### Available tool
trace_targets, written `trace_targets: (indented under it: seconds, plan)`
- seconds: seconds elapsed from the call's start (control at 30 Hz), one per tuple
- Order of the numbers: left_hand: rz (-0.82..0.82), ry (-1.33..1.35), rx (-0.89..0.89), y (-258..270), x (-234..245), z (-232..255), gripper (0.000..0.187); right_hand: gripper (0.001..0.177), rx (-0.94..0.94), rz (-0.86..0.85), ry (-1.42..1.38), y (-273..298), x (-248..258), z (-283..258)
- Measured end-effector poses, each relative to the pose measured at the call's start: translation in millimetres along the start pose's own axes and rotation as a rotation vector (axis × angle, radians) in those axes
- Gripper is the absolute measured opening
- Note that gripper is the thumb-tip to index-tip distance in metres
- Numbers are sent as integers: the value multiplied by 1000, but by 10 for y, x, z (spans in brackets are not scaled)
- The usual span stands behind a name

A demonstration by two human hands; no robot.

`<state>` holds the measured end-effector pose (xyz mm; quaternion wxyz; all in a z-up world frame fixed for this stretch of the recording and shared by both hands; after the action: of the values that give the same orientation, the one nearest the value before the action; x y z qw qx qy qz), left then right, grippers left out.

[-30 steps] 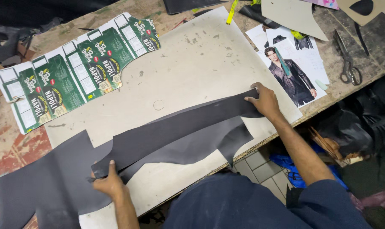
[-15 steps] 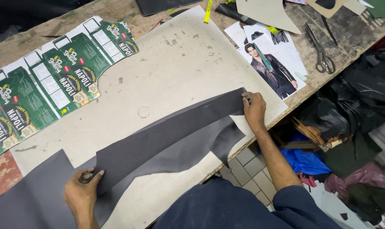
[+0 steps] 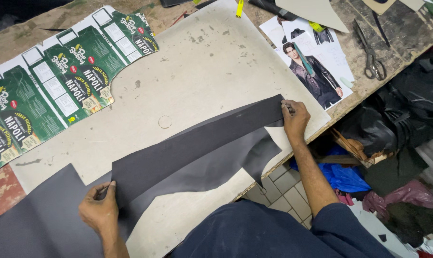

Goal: The person places a cardboard pattern on a dark sheet of fabric, traces its outline with a marker, and then uses scissors to cut the fabric along the traced lines. The person handles the fabric and pattern pieces throughout the process.

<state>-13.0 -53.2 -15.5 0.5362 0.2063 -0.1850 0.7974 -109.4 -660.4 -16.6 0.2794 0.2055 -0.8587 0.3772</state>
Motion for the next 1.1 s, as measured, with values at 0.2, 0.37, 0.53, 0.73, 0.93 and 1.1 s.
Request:
trace_targets:
  seconds: [0.2,0.37,0.53,0.73,0.93,1.1]
  plan:
    - [46,-1,41,33,-2,47,19,16,-23,23,-23,21,-16,6]
    - [59,-38,-27,40,-11,-7,19,17,-11,2,34,30,36,-120]
    - [2,10,40,28,3,-74,19,19,245,93,430,140,111,-342]
    - [-24,78,-167,41,60,-54,24,29,357,-125,598,119,-61,-75]
    - [-14,53,-89,40,68,-23,22,47,382,-244,665,18,-66,328]
    - [-34,53,17,106,153,86,17,49,402,-293,801,-65,-181,471]
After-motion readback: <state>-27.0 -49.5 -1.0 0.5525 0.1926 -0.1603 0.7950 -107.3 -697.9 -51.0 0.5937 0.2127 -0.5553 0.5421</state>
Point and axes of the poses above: each hand's wrist, its own y-axis away from the middle knuckle, its own x-axis out of the back of the hand, z = x × y, the point moved 4 cm from there along -y, towards the middle knuckle, and after that the axes turned 13 degrees about y, right-handed, at the moved point
